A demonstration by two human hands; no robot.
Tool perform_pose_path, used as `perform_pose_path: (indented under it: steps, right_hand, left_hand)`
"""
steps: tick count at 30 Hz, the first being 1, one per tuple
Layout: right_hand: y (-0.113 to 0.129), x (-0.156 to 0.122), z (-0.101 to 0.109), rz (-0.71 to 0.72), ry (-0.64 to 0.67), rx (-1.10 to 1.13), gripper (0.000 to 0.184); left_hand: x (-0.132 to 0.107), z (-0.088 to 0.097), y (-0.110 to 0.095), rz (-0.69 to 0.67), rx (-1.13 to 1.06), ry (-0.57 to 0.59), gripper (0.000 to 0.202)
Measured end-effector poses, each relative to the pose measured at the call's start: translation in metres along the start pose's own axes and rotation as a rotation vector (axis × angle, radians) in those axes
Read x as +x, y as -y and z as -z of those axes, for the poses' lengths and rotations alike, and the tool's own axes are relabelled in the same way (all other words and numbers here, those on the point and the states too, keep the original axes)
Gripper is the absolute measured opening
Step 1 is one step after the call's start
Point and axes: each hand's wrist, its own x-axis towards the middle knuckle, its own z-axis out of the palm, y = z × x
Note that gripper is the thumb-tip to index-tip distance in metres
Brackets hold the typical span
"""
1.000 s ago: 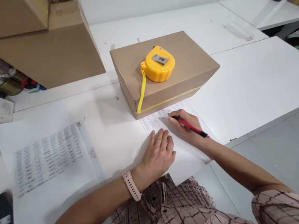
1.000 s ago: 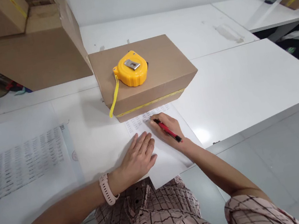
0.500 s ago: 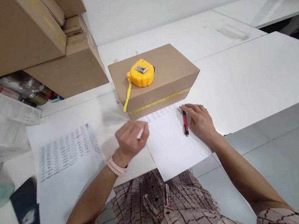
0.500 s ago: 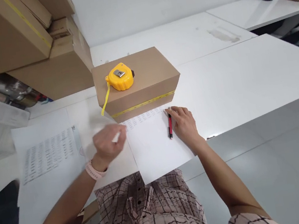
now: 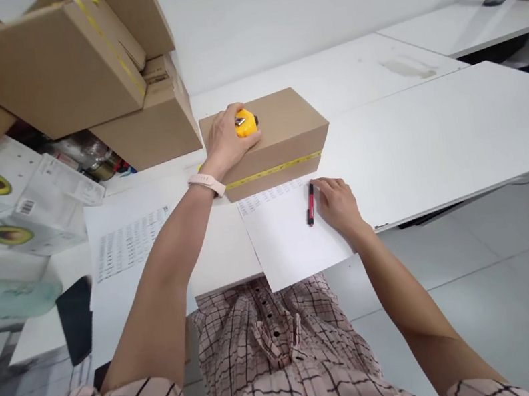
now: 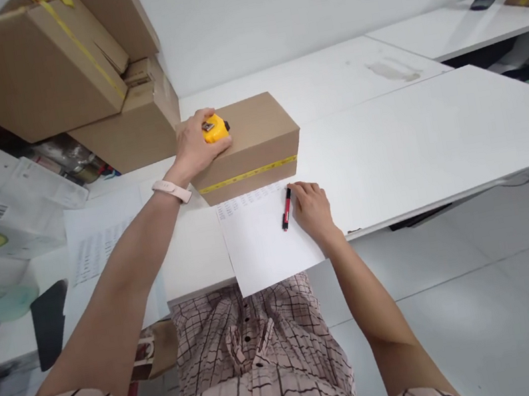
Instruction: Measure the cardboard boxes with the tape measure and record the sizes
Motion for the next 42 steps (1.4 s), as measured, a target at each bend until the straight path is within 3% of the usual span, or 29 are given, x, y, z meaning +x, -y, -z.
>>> perform_pose_path:
  steps: [3, 7, 9, 12, 15, 18, 21, 24, 27, 31, 33, 36, 42]
  right_hand:
    - [0.005, 0.001, 0.003, -0.044, -0.073, 0.055, 0.042]
    - [0.025, 0.009, 0.027, -0.133, -0.248, 0.363, 0.039]
    - [0.040, 0.018, 0.047, -0.215, -0.177, 0.715, 0.045]
    - [0.061, 0.032, 0.080, -0.310, 0.044, 1.185, 0.059]
    - [0.077, 0.041, 0.105, -0.351, 0.139, 1.312, 0.059]
    - [0.086, 0.047, 0.116, -0.363, 0.186, 1.306, 0.056]
    - [0.088, 0.061, 0.118, -0.329, 0.208, 1.296, 0.057]
    - [0.079, 0.094, 0.120, -0.274, 0.169, 1.275, 0.058]
    - [0.057, 0.141, 0.121, -0.305, 0.061, 1.262, 0.053]
    - [0.025, 0.196, 0.108, -0.505, 0.002, 1.163, 0.041]
    - [0.015, 0.211, 0.094, -0.597, 0.008, 1.061, 0.036]
    - [0.006, 0.218, 0.072, -0.676, -0.010, 0.939, 0.035]
    - [0.001, 0.206, 0.050, -0.644, 0.079, 0.880, 0.037]
  left_hand:
    - [-0.018, 0.007, -0.015, -0.021, -0.183, 0.018, 0.055]
    - [-0.046, 0.022, -0.052, -0.083, -0.423, 0.302, 0.051]
    - [-0.055, 0.028, -0.070, -0.123, -0.513, 0.435, 0.048]
    - [-0.061, 0.034, -0.088, -0.169, -0.555, 0.562, 0.042]
    - [-0.064, 0.038, -0.094, -0.177, -0.524, 0.572, 0.044]
    - [-0.065, 0.043, -0.090, -0.158, -0.531, 0.510, 0.057]
    - [-0.064, 0.057, -0.074, -0.088, -0.592, 0.485, 0.068]
    - [-0.062, 0.083, -0.042, 0.040, -0.720, 0.432, 0.067]
    - [-0.062, 0.114, 0.008, 0.194, -0.832, 0.279, 0.063]
    - [-0.069, 0.142, 0.082, 0.423, -0.847, 0.101, 0.059]
    - [-0.073, 0.146, 0.110, 0.485, -0.829, 0.060, 0.058]
    - [-0.074, 0.142, 0.134, 0.528, -0.810, 0.068, 0.059]
    - [-0.049, 0.129, 0.139, 0.515, -0.820, 0.097, 0.055]
